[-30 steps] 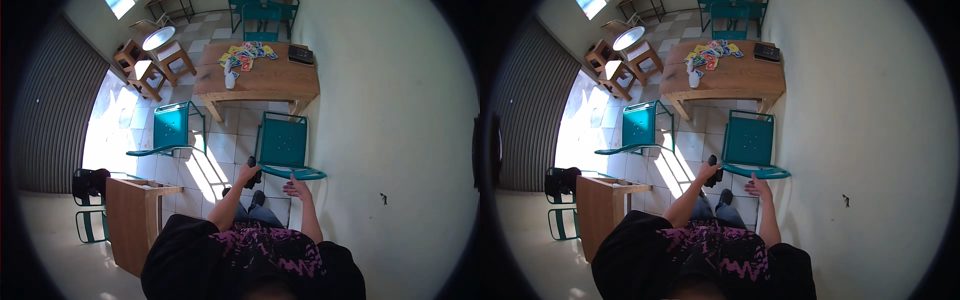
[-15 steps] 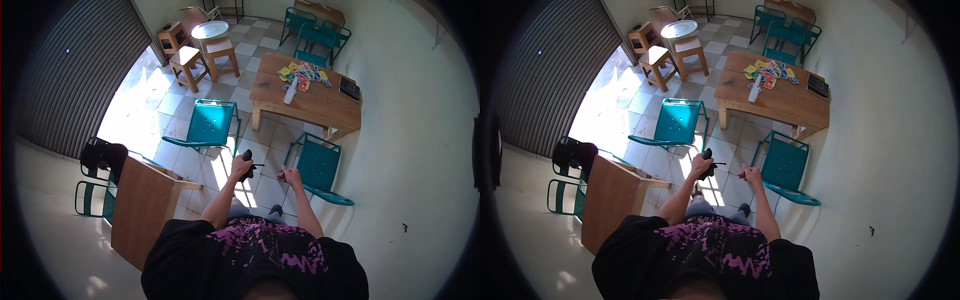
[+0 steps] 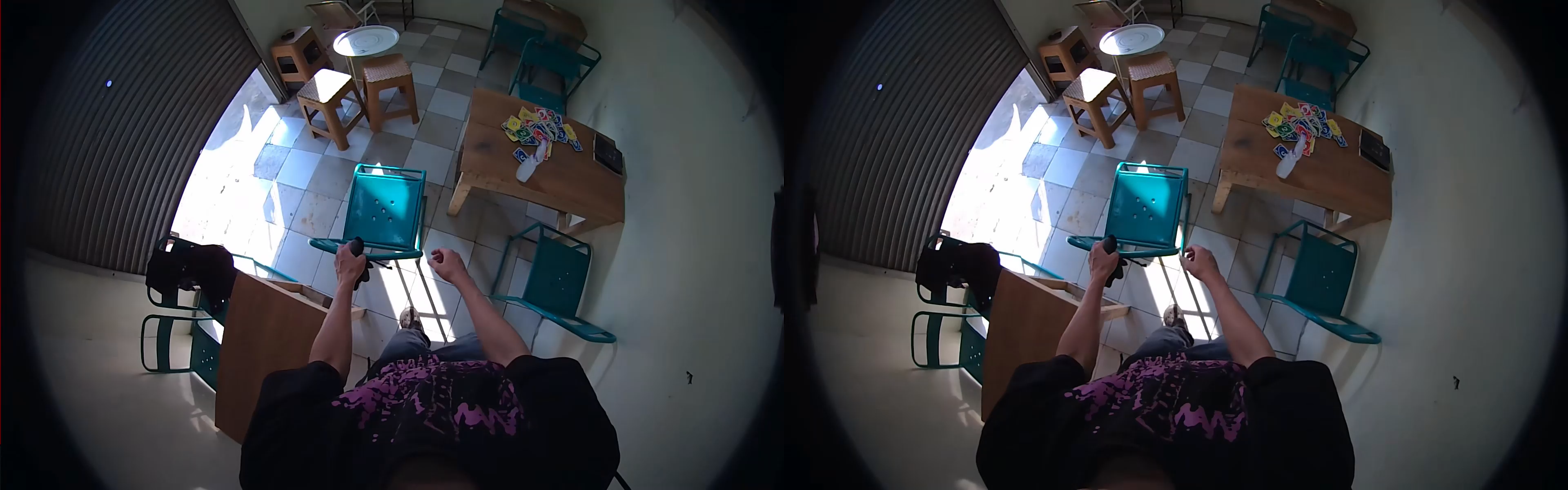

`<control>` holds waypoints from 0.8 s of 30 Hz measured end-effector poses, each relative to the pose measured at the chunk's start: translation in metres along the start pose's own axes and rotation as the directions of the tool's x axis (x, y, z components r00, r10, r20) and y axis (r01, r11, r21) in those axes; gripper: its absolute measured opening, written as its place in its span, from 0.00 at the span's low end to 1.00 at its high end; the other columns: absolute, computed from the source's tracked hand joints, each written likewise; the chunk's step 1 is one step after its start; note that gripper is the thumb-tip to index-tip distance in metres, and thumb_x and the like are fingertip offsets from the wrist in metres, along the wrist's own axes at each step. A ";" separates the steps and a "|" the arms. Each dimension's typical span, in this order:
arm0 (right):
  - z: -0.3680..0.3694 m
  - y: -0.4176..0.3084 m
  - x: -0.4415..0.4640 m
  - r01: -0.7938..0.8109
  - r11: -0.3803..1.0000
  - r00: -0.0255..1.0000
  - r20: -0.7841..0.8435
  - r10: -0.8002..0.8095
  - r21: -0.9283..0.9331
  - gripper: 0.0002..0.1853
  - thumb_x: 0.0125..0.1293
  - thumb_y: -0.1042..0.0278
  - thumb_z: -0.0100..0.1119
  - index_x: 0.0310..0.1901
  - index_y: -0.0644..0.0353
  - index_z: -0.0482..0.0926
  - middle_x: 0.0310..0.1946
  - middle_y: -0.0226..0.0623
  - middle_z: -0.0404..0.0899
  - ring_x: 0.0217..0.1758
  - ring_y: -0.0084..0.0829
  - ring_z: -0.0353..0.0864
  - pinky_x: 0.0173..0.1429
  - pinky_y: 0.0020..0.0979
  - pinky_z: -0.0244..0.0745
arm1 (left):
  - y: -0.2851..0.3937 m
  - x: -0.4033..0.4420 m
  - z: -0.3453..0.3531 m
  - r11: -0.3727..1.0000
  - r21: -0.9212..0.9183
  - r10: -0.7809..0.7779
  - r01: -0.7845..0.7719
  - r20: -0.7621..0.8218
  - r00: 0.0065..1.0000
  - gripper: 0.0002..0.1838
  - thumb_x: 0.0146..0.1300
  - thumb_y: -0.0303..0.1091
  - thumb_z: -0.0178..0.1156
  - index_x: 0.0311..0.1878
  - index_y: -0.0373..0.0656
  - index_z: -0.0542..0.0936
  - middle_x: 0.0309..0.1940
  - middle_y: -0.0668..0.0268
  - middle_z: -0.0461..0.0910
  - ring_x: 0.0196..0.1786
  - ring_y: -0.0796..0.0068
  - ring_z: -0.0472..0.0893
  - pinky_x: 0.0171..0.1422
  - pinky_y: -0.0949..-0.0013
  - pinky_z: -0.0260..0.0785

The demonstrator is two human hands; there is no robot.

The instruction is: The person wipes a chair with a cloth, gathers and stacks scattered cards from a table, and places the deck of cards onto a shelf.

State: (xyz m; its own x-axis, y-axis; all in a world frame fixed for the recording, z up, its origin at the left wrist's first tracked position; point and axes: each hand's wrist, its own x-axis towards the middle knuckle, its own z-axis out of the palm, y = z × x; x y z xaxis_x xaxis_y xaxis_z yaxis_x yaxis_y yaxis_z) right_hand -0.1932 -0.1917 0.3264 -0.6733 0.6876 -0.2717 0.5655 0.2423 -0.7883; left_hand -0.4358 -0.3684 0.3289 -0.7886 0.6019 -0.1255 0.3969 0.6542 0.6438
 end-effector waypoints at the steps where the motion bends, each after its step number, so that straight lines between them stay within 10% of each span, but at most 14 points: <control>1: 0.009 -0.005 0.007 0.058 0.998 0.998 0.013 -0.058 -0.003 0.22 0.57 0.57 0.67 0.47 0.65 0.81 0.43 0.46 0.84 0.48 0.39 0.84 0.52 0.37 0.79 | -0.008 0.005 -0.008 1.000 0.019 -0.018 0.017 0.033 0.999 0.17 0.49 0.33 0.61 0.44 0.36 0.80 0.48 0.50 0.77 0.50 0.45 0.79 0.57 0.52 0.71; 4: 0.039 -0.013 0.027 0.296 0.934 0.953 -0.011 -0.304 -0.201 0.23 0.56 0.55 0.68 0.50 0.60 0.80 0.42 0.44 0.84 0.49 0.44 0.82 0.54 0.41 0.77 | -0.021 0.015 -0.023 0.997 0.060 -0.049 0.042 0.119 0.992 0.19 0.50 0.33 0.61 0.46 0.37 0.79 0.53 0.51 0.74 0.53 0.45 0.77 0.59 0.51 0.70; 8: 0.062 -0.025 0.042 0.257 0.951 0.942 0.265 -0.206 -0.174 0.23 0.57 0.55 0.67 0.50 0.59 0.79 0.44 0.45 0.82 0.53 0.47 0.80 0.58 0.42 0.75 | -0.016 0.024 -0.034 0.995 0.100 -0.042 0.025 0.166 0.985 0.19 0.50 0.32 0.62 0.47 0.38 0.80 0.52 0.54 0.75 0.52 0.45 0.78 0.60 0.51 0.71; 24: 0.072 -0.021 -0.005 0.163 0.812 0.959 0.283 0.003 -0.560 0.24 0.57 0.34 0.63 0.42 0.46 0.82 0.40 0.33 0.83 0.51 0.36 0.81 0.54 0.48 0.65 | -0.018 -0.034 -0.035 0.983 0.169 0.006 -0.066 0.331 0.944 0.18 0.48 0.36 0.65 0.44 0.42 0.84 0.45 0.52 0.76 0.49 0.47 0.79 0.56 0.49 0.72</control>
State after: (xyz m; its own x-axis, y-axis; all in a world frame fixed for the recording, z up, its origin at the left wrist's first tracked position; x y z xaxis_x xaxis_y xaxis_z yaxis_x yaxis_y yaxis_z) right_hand -0.2361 -0.2492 0.3040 -0.7791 0.4665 -0.4188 0.6163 0.6922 -0.3755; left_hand -0.4330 -0.4168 0.3476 -0.5862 0.7235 -0.3645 0.5217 0.6813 0.5135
